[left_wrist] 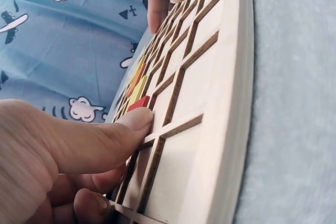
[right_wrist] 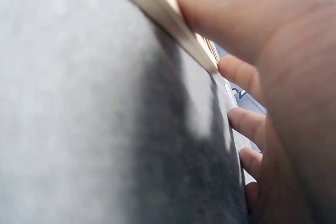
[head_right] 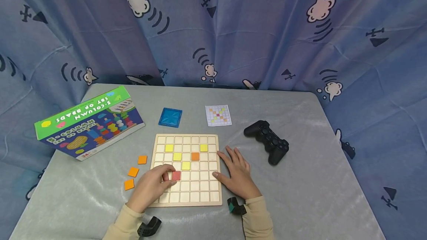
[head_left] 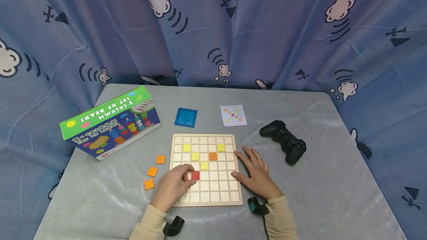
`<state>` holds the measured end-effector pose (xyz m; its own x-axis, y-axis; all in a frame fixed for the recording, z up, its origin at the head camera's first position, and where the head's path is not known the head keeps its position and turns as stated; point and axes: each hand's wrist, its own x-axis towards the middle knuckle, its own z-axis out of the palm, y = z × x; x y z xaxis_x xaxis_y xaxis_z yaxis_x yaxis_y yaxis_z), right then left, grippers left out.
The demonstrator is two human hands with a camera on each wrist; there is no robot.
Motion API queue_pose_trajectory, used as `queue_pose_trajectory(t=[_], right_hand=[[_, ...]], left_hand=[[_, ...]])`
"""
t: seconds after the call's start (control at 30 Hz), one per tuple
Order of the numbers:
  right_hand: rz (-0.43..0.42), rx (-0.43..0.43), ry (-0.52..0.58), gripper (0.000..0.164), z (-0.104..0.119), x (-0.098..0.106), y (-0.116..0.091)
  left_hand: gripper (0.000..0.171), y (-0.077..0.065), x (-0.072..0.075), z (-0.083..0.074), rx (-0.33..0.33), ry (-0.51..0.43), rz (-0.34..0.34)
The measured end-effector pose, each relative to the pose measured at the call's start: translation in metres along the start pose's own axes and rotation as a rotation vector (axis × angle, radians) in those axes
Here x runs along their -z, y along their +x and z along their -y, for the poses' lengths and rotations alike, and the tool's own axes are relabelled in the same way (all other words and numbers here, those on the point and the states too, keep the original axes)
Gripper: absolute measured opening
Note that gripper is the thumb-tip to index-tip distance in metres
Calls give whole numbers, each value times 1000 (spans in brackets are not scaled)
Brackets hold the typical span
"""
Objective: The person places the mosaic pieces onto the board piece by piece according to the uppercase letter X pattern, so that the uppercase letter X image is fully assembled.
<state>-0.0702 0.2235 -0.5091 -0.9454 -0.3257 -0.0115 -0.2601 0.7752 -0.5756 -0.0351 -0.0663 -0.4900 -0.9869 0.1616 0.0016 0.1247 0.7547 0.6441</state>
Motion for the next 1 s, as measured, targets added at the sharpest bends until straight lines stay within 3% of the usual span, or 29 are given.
queue_pose_trajectory(t=[0.43,0.6,0.77,1.0], right_hand=[[-3,2,4,70,1,1,-1],[-1,-4,5,71,2,2,-1],[5,-10,9,71,2,2,-1],[9,-6,10,71,2,2,0]], left_hand=[[31,-1,2,3,-9,-24,-34],[24,-5,15,12,25,-36,-138],[21,-5,34,32,66,0,-272],[30,2,47,50,82,32,-297]])
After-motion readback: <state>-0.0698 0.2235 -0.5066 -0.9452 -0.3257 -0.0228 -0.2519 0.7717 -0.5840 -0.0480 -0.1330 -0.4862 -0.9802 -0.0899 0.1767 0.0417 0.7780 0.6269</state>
